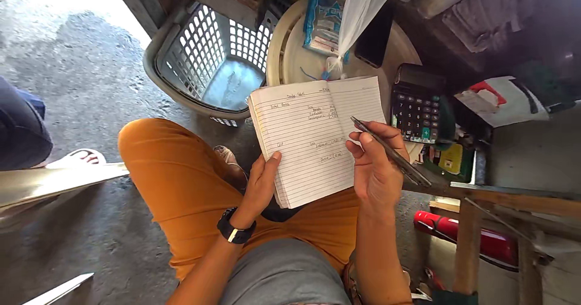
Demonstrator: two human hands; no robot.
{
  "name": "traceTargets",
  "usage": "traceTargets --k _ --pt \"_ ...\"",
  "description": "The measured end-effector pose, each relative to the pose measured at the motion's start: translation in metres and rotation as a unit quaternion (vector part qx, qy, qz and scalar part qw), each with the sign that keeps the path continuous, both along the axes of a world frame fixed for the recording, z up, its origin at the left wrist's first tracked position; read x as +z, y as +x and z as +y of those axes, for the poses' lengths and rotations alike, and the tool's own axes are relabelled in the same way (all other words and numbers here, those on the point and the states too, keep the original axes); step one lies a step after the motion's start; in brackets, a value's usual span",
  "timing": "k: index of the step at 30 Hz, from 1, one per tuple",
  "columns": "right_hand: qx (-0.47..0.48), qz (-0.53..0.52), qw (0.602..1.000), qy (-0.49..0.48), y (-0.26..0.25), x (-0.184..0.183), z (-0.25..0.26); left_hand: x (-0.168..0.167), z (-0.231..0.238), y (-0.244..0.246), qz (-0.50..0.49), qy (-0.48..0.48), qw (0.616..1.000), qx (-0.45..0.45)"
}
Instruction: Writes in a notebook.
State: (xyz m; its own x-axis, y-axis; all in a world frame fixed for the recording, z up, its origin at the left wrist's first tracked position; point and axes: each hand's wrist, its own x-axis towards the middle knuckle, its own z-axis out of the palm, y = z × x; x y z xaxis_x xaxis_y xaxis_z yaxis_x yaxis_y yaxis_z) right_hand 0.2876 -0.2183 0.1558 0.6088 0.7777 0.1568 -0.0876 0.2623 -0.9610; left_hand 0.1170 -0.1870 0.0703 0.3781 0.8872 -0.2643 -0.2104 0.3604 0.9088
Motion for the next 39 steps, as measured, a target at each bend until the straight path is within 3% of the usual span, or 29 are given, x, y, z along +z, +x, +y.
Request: traceTargets --k 12,31,35,39 --pt "-0.068 -0.007 0.998 -0.005 0.02 0.006 -0.004 -0.002 0.001 -0.001 0.004 0.005 1.0 -0.007" --pt "-0.068 0.029 0.997 -0.033 0.009 -0.01 -0.007 -0.001 0.002 -0.001 0.009 0.009 1.0 0.003" --pt "-0.057 -0.064 0.995 -0.05 0.016 -0.014 -0.011 -0.002 0.002 0.001 0.021 -0.012 1.0 0.006" --pt "-0.004 -0.298 0.952 -0.066 0.021 -0.026 -0.028 -0.003 0.003 -0.001 0.009 -0.025 1.0 0.0"
